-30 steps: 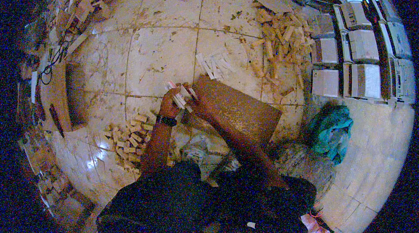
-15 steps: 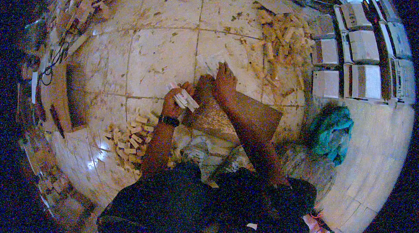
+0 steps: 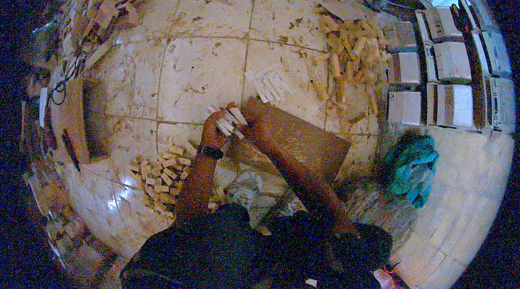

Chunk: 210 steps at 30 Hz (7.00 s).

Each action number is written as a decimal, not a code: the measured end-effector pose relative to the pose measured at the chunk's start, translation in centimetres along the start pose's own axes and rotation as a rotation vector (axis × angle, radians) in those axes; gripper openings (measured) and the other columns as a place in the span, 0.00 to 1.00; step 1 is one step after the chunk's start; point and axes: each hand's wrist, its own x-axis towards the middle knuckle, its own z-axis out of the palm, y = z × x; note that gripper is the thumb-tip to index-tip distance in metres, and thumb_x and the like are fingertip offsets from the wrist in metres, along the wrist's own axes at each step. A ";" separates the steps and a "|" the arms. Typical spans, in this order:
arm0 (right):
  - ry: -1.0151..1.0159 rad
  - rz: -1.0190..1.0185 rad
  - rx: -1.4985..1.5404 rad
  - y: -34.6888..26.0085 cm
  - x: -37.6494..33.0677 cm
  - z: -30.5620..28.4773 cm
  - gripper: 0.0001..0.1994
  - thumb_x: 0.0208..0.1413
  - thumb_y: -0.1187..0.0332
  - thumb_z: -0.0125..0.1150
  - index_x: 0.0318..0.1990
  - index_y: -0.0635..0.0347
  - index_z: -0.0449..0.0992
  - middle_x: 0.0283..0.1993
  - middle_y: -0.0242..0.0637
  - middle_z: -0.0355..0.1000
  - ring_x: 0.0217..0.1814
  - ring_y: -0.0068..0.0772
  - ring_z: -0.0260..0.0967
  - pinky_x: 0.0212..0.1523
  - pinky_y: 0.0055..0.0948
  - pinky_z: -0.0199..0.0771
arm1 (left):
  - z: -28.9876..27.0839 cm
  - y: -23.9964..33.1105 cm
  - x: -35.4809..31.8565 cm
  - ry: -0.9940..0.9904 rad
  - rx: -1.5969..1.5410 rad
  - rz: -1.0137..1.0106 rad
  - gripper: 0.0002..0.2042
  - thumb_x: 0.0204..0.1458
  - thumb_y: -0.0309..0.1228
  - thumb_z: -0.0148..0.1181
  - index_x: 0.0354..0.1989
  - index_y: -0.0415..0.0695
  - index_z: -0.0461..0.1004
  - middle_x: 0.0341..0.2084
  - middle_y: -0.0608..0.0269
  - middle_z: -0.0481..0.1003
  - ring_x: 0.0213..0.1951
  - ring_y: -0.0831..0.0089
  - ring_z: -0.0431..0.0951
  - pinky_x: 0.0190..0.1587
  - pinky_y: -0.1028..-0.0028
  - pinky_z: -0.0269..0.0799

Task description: The person sorts small white wooden sticks with red markings by hand, separating them into piles on the floor and placing some into a large sack. The person repeatedly picks up sticks, inspects them, and moves them between piles and the sack.

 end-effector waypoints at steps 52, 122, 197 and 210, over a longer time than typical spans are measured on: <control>0.014 -0.088 -0.285 2.5 2.5 -0.9 0.13 0.56 0.64 0.54 0.42 0.65 0.72 0.30 0.35 0.73 0.30 0.26 0.67 0.32 0.27 0.69 | 1.9 -1.2 -0.1 0.159 0.196 -0.125 0.12 0.51 0.34 0.57 0.39 0.40 0.71 0.30 0.62 0.75 0.29 0.70 0.75 0.33 0.71 0.73; 0.304 -0.206 -0.356 -3.0 3.3 -4.8 0.13 0.56 0.63 0.55 0.38 0.67 0.75 0.25 0.35 0.74 0.26 0.21 0.68 0.25 0.24 0.68 | 1.1 -0.7 0.4 0.085 0.036 -0.044 0.15 0.49 0.30 0.59 0.44 0.38 0.67 0.40 0.52 0.72 0.46 0.59 0.72 0.47 0.62 0.70; -0.044 -0.207 -0.628 -7.3 -0.2 -1.2 0.16 0.51 0.64 0.57 0.46 0.61 0.70 0.39 0.49 0.71 0.40 0.51 0.70 0.39 0.41 0.69 | -0.5 -1.0 0.3 0.037 0.223 -0.155 0.14 0.56 0.36 0.51 0.45 0.41 0.69 0.37 0.60 0.74 0.39 0.67 0.75 0.43 0.70 0.72; 0.074 -0.483 -0.938 -7.1 0.1 -1.3 0.21 0.47 0.60 0.60 0.48 0.59 0.69 0.38 0.51 0.70 0.39 0.50 0.70 0.38 0.42 0.70 | 1.9 -0.7 0.5 -0.060 0.032 -0.130 0.20 0.57 0.39 0.49 0.53 0.40 0.64 0.48 0.55 0.70 0.46 0.62 0.72 0.49 0.65 0.68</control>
